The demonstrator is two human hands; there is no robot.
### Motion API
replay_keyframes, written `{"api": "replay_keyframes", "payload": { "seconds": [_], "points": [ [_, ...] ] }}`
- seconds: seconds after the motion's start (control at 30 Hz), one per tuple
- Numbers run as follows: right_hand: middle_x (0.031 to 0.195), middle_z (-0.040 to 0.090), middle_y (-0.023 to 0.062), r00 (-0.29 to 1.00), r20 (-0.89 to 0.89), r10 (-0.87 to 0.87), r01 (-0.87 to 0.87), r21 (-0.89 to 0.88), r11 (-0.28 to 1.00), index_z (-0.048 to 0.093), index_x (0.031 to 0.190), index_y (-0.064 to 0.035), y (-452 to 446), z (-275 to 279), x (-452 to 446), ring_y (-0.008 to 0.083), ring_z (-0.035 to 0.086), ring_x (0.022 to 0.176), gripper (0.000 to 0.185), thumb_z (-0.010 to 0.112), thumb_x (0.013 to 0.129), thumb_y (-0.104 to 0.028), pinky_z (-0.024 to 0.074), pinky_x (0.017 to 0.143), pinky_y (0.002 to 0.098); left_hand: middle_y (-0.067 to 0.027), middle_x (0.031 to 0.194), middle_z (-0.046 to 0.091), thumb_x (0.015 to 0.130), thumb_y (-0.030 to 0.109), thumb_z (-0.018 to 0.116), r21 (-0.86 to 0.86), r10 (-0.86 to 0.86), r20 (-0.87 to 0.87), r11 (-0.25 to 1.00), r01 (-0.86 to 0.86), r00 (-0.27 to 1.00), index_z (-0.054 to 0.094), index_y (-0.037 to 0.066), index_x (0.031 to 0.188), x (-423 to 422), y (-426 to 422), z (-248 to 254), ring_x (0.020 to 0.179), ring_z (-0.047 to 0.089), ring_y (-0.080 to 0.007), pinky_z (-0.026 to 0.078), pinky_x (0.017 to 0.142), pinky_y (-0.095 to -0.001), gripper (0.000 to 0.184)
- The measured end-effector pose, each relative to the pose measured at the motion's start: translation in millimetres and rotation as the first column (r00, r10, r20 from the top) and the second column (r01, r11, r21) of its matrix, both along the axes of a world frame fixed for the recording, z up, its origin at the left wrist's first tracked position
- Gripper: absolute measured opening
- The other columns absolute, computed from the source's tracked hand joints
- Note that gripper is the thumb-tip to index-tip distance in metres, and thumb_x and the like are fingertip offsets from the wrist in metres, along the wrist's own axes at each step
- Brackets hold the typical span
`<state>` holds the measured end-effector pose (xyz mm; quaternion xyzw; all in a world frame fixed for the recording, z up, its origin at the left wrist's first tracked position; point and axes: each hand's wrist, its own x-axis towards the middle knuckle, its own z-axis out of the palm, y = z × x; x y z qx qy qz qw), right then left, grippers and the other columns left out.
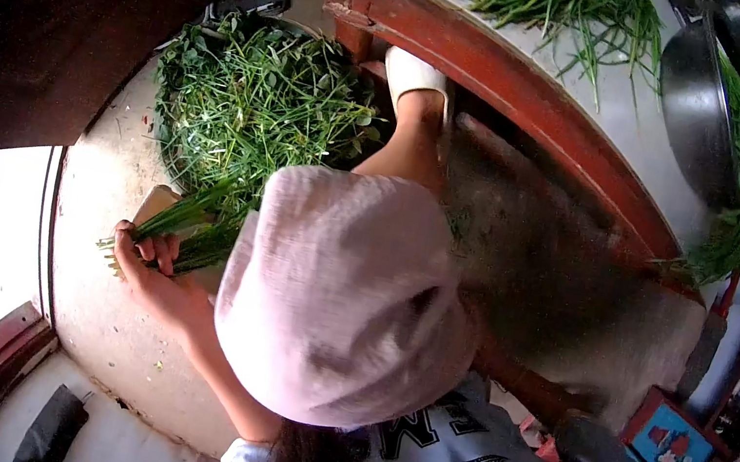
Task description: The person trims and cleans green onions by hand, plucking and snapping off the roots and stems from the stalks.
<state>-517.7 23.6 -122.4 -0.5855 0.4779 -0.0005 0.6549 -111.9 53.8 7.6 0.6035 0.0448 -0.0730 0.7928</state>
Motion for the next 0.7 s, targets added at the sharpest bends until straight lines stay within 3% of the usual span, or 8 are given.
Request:
{"api": "replay_keyframes", "payload": {
  "seconds": [0.23, 0.3, 0.4, 0.43, 0.5, 0.6, 0.63, 0.7],
  "points": [
    [0.084, 0.058, 0.0119, 0.993, -0.115, -0.001, -0.034, -0.308, 0.951, 0.055, 0.087, 0.0011, 6.3, -32.2, 4.9, 0.0189, 0.054, 0.074, 0.018, 0.048, 0.079, -0.013, 0.0430, 0.067, 0.0309, 0.0037, 0.053, 0.029, 0.082, 0.020, 0.046, 0.003, -0.005, -0.072, 1.000, 0.005, 0.997, 0.052, 0.004, 0.078, -6.0, -3.0, 4.6, 0.044, 0.025, -0.0039, 0.027, 0.043, -0.0191, 0.018],
    [0.074, 0.059, 0.0121, 0.983, -0.176, 0.042, -0.123, -0.481, 0.868, 0.058, 0.077, 0.0018, 9.7, -18.9, 6.9, 0.0199, 0.056, 0.064, 0.017, 0.048, 0.079, -0.012, 0.0438, 0.061, 0.0304, 0.0036, 0.053, 0.028, 0.082, 0.021, 0.047, 0.064, 0.104, -0.049, 0.993, -0.101, 0.993, 0.052, 0.004, 0.078, -11.9, -9.7, 11.8, 0.045, 0.025, -0.0043, 0.027, 0.043, -0.0195, 0.018],
    [0.073, 0.057, 0.0148, 0.993, -0.038, -0.108, 0.081, -0.431, 0.899, 0.056, 0.073, 0.0026, 1.0, 43.3, 42.4, 0.0237, 0.055, 0.063, 0.016, 0.048, 0.077, -0.011, 0.0439, 0.061, 0.0315, 0.0034, 0.053, 0.030, 0.082, 0.024, 0.046, 0.126, 0.111, -0.016, 0.986, -0.109, 0.994, 0.051, 0.005, 0.076, -11.4, -8.3, 8.4, 0.045, 0.026, -0.0047, 0.031, 0.045, -0.0192, 0.020],
    [0.074, 0.057, 0.0150, 0.987, 0.103, 0.123, -0.018, -0.689, 0.724, 0.056, 0.074, 0.0028, 1.2, 52.3, 46.7, 0.0252, 0.055, 0.064, 0.016, 0.050, 0.076, -0.011, 0.0443, 0.062, 0.0329, 0.0035, 0.054, 0.030, 0.082, 0.025, 0.046, 0.148, 0.118, -0.011, 0.982, -0.115, 0.993, 0.050, 0.005, 0.076, -13.0, -9.8, 11.7, 0.045, 0.026, -0.0045, 0.032, 0.045, -0.0191, 0.021],
    [0.075, 0.057, 0.0153, 0.929, 0.140, 0.342, -0.041, -0.881, 0.471, 0.056, 0.075, 0.0031, 6.0, 59.6, 42.3, 0.0267, 0.055, 0.065, 0.016, 0.051, 0.074, -0.012, 0.0447, 0.062, 0.0344, 0.0039, 0.055, 0.034, 0.082, 0.025, 0.045, 0.199, 0.134, 0.027, 0.970, -0.137, 0.991, 0.049, 0.008, 0.080, -24.7, -14.3, 17.9, 0.046, 0.028, -0.0046, 0.031, 0.045, -0.0179, 0.017],
    [0.076, 0.057, 0.0120, 0.785, 0.011, 0.620, -0.343, -0.826, 0.448, 0.055, 0.072, 0.0002, -4.8, 57.6, 36.6, 0.0250, 0.056, 0.068, 0.019, 0.056, 0.069, -0.018, 0.0446, 0.062, 0.0366, 0.0040, 0.055, 0.033, 0.082, 0.025, 0.045, 0.183, 0.103, 0.018, 0.978, -0.104, 0.995, 0.049, 0.008, 0.080, -23.1, -10.8, 15.8, 0.046, 0.028, -0.0047, 0.031, 0.045, -0.0182, 0.017],
    [0.076, 0.057, 0.0120, 0.791, 0.010, 0.612, -0.342, -0.822, 0.455, 0.055, 0.072, 0.0002, -1.9, 55.6, 30.4, 0.0250, 0.056, 0.068, 0.019, 0.056, 0.069, -0.018, 0.0446, 0.062, 0.0366, 0.0040, 0.055, 0.033, 0.082, 0.025, 0.045, 0.178, 0.086, 0.016, 0.980, -0.088, 0.996, 0.049, 0.008, 0.080, -21.6, -9.1, 14.6, 0.046, 0.027, -0.0048, 0.031, 0.045, -0.0183, 0.017],
    [0.081, 0.054, 0.0047, 0.636, -0.074, 0.768, -0.450, -0.844, 0.292, 0.053, 0.087, -0.0096, 1.1, 51.5, 17.7, 0.0213, 0.053, 0.073, 0.017, 0.050, 0.074, -0.021, 0.0440, 0.060, 0.0340, 0.0041, 0.055, 0.033, 0.082, 0.024, 0.045, 0.177, 0.057, 0.004, 0.983, -0.057, 0.998, 0.049, 0.008, 0.080, -17.7, -8.3, 11.2, 0.046, 0.027, -0.0049, 0.031, 0.046, -0.0184, 0.017]
  ]
}}
